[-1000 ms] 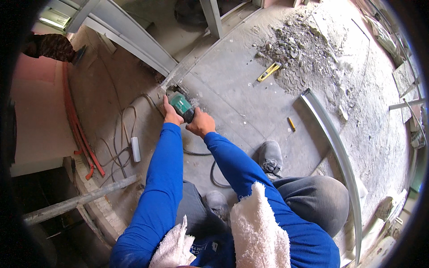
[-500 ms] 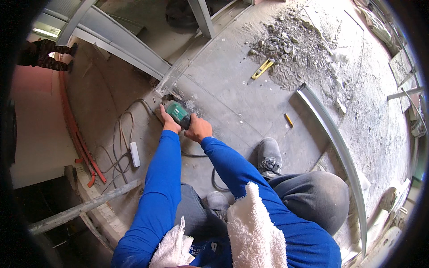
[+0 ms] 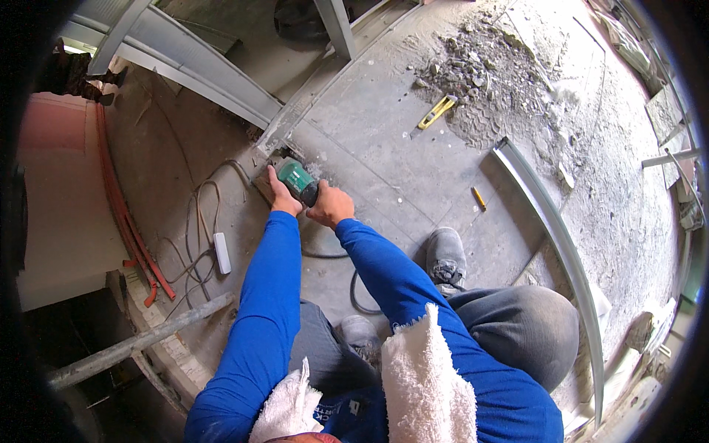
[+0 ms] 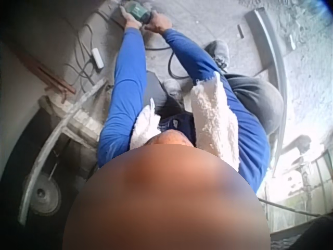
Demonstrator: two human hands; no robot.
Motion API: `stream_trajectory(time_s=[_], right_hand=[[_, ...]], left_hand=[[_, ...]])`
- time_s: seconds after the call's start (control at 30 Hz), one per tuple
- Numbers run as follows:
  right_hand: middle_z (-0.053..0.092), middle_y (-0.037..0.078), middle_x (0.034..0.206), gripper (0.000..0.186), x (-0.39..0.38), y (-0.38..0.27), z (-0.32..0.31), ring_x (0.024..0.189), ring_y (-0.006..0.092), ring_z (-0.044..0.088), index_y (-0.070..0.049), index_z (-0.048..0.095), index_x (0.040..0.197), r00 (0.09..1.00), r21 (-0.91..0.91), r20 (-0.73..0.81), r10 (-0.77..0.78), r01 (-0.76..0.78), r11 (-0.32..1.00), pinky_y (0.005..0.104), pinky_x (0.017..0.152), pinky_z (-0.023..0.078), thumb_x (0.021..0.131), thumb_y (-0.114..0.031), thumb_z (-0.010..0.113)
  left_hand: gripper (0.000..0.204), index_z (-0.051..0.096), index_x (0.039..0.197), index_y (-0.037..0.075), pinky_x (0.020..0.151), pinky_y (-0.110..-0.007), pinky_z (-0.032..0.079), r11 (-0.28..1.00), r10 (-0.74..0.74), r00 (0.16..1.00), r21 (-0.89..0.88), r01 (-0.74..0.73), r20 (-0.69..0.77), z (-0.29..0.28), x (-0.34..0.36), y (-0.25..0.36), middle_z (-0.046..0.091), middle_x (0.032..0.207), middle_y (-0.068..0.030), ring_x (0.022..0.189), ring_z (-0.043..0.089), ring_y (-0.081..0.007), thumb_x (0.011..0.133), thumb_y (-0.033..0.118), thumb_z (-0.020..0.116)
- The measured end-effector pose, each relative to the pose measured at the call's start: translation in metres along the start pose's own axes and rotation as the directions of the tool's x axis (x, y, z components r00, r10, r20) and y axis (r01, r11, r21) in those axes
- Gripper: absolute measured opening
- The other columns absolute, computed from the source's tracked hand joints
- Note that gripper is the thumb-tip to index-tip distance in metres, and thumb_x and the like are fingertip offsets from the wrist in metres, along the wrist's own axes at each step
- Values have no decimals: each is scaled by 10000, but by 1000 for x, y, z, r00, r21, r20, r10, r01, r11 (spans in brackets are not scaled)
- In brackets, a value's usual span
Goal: The person uses an angle grinder to cut and grind a concrete floor near a window frame. They maintain a low posture, guiding the tool along the floor surface while dust is generated.
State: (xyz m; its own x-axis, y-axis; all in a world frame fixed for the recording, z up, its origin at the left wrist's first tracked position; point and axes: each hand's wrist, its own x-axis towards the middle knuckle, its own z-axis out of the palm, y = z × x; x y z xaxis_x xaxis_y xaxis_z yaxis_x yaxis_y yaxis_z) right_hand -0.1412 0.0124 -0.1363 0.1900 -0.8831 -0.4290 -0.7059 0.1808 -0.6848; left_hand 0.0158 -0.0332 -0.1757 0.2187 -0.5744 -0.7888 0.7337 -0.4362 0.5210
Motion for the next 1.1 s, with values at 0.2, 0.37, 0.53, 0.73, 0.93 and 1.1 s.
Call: stream_trajectory(time_s=[0.2, 0.37, 0.53, 0.73, 0.93, 1.1], right_hand=[[740, 261, 996, 586, 6, 1, -5, 963, 451, 717, -16, 617, 1126, 1000, 5, -8, 1, -1, 1000, 523, 854, 575, 664, -337, 783], [743, 253, 997, 590, 12, -5, -13, 960, 442, 721, -20, 624, 1133, 999, 7, -32, -28, 29, 1000, 519, 849, 579, 672, -346, 795], [748, 245, 987, 558, 18, -19, -23, 945, 430, 730, -26, 635, 1120, 1000, -14, -17, -22, 22, 1000, 518, 842, 587, 697, -352, 798], [741, 258, 1015, 599, 23, -14, -16, 974, 449, 716, -33, 614, 1162, 997, 23, -39, -62, 63, 998, 529, 860, 581, 716, -382, 810], [745, 267, 1067, 697, 9, -15, -18, 1017, 446, 718, -21, 614, 1206, 1000, -71, -2, -21, 21, 997, 522, 879, 576, 674, -410, 844], [748, 265, 1037, 662, 0, -8, -12, 1001, 445, 723, -18, 612, 1131, 1000, -59, -28, -4, 2, 998, 514, 875, 579, 640, -380, 870]], left_hand=[[862, 578, 1442, 173, 1085, -587, 463, 999, 28, 999, 43, -27, -29, 10, -7, -1, 593, 1428, -125, 1245, 601, -365, 906, 839, 466], [895, 538, 1486, 175, 1111, -598, 435, 999, 33, 999, 10, -33, -1, 19, -5, 7, 554, 1480, -130, 1296, 565, -378, 898, 847, 471], [905, 531, 1490, 177, 1107, -605, 435, 998, 63, 997, -7, -64, -33, 27, -2, 19, 552, 1477, -130, 1302, 561, -376, 894, 855, 466], [936, 531, 1485, 143, 1113, -626, 432, 994, 109, 992, -21, -108, 69, 17, 10, 17, 554, 1475, -138, 1303, 571, -400, 898, 865, 439], [740, 729, 1162, 174, 928, -599, 551, 981, 124, 992, -155, -119, 21, 12, 26, -2, 736, 1076, -76, 947, 708, -345, 907, 828, 494], [771, 736, 1100, 162, 860, -563, 583, 996, 46, 998, -80, -42, 40, 6, 27, -8, 732, 1010, -98, 869, 710, -322, 904, 855, 461]])
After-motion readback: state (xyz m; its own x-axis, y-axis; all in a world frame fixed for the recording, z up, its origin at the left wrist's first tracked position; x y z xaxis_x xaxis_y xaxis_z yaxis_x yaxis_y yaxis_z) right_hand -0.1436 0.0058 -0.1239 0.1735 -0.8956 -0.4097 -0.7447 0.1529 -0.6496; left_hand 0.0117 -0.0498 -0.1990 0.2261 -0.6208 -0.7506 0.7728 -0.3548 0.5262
